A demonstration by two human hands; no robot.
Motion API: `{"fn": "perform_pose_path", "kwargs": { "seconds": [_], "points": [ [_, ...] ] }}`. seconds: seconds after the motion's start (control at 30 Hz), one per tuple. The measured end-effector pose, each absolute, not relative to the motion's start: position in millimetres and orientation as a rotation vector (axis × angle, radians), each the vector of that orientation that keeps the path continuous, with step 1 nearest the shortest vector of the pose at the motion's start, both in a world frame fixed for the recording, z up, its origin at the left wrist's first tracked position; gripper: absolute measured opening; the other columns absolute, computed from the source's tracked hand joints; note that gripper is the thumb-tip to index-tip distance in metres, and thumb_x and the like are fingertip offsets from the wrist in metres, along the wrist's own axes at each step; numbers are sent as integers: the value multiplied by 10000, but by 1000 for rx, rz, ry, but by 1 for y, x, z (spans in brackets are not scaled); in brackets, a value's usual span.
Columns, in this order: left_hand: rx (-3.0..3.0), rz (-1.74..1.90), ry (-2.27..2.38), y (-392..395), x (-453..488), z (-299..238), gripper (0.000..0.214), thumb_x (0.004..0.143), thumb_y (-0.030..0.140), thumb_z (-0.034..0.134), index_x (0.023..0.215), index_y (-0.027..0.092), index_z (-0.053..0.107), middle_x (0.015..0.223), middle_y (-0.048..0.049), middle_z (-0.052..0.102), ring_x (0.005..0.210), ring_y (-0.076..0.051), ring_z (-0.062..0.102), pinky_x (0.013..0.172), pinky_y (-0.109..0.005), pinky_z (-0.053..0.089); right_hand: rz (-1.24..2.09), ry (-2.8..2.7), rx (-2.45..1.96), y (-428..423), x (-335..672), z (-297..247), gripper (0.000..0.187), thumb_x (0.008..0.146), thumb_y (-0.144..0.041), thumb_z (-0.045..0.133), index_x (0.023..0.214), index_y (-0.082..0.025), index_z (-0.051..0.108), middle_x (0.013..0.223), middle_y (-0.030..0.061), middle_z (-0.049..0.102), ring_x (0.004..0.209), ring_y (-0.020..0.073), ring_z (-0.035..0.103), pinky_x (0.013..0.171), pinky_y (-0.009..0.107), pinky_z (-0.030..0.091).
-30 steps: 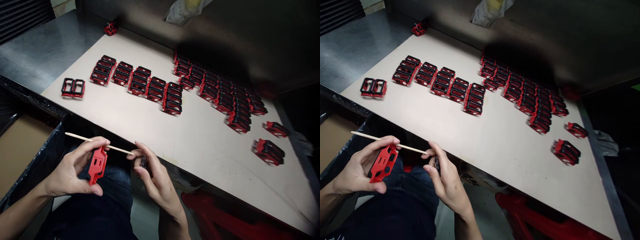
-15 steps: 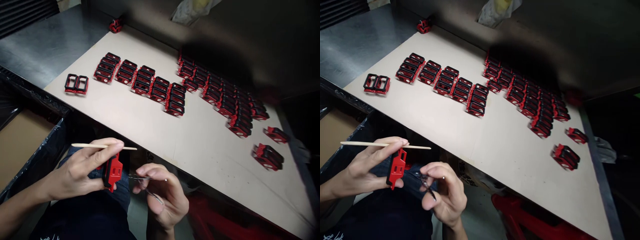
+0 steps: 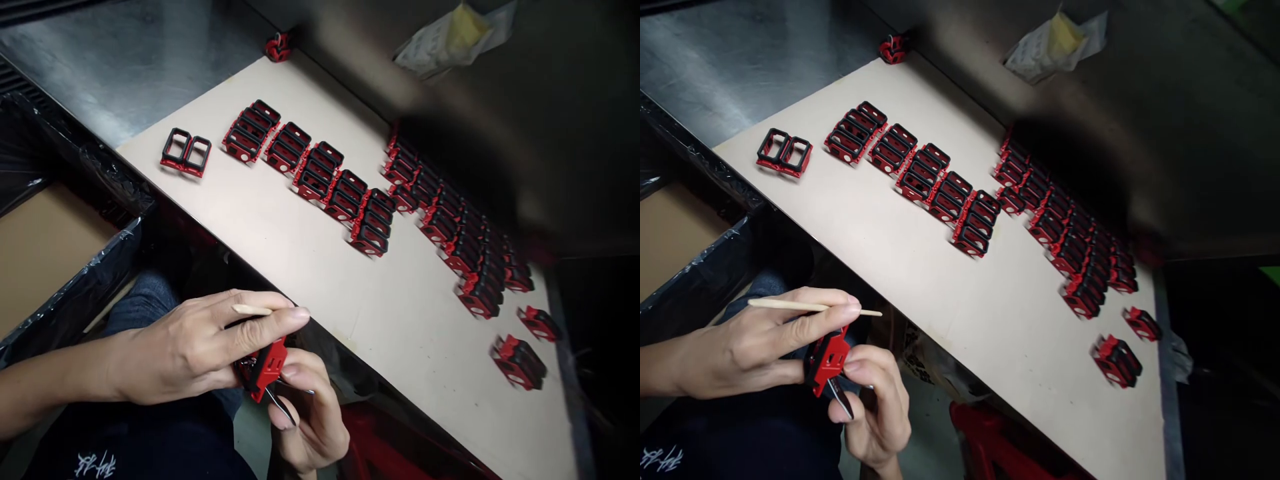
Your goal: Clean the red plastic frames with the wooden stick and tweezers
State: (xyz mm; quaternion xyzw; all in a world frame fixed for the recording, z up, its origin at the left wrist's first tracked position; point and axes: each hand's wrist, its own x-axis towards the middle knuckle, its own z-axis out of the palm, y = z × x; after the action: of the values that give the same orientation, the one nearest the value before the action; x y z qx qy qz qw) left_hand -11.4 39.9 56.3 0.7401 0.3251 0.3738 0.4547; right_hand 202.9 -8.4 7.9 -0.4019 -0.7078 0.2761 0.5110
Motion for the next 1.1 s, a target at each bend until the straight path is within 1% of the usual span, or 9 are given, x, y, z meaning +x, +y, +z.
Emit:
{"fn": "perform_pose_path", "kwargs": {
  "seconds": [0.17,0.27,0.4,0.57,0.7,0.83,0.9,0.97,1.1],
  "points": [
    [1861,1003,757,38,-11,51,572,1004,150,649,1558,219,524,1460,-142,677,1385,-285,625,1193,-398,504,705,-1678,-990,-13,203,3,220,1044,-381,609,1217,-249,644,947,82,691,777,215,690,611,324,592],
    [1945,1018,749,37,-11,48,608,1012,128,628,1594,180,461,1462,-170,661,1401,-275,609,1193,-371,502,711,-1657,-999,-15,201,2,205,1047,-370,611,1202,-240,645,942,79,685,792,208,688,630,315,591],
    [2022,1024,753,36,-12,46,651,1016,132,627,1621,158,387,1453,-175,654,1404,-250,602,1186,-339,504,642,-1656,-981,-14,197,2,164,1055,-279,599,1198,-211,644,942,75,687,804,198,687,629,303,581],
    [2056,1043,793,35,-11,42,594,1016,118,614,1578,129,424,1442,-171,647,1404,-225,596,1187,-327,500,548,-1691,-904,-10,192,2,144,1043,-155,586,1176,-152,641,933,50,685,811,165,689,675,275,590],
    [2042,1048,820,33,-9,40,539,1009,130,626,1525,95,474,1424,-170,651,1402,-210,593,1191,-290,483,637,-1572,-922,-10,186,-2,85,1046,-217,614,1105,-177,661,901,26,683,787,147,678,669,252,590],
    [2028,1041,832,34,-9,42,586,965,55,616,1529,94,461,1459,-167,627,1434,-211,560,1214,-292,456,718,-1155,-983,0,192,-8,106,1024,-312,680,1087,-228,689,909,-13,657,690,93,626,680,220,600],
    [2017,1014,826,35,-9,44,631,938,11,589,1543,107,436,1474,-160,616,1445,-214,549,1221,-306,452,561,-1043,-1007,6,199,-11,166,963,-287,767,1108,-226,716,973,-2,679,753,87,657,748,217,607],
    [2003,990,800,36,-8,46,668,927,-1,581,1558,126,403,1481,-149,612,1453,-217,542,1230,-322,447,422,-1067,-1026,9,207,-12,235,908,-251,825,1121,-210,735,1035,26,699,861,117,700,773,227,609],
    [1996,970,769,38,-5,47,733,923,0,603,1586,154,330,1490,-144,599,1463,-229,532,1235,-346,446,484,-1281,-1039,4,213,-11,227,929,-214,785,1150,-199,737,998,43,706,928,157,707,747,246,610]
  ]
}}
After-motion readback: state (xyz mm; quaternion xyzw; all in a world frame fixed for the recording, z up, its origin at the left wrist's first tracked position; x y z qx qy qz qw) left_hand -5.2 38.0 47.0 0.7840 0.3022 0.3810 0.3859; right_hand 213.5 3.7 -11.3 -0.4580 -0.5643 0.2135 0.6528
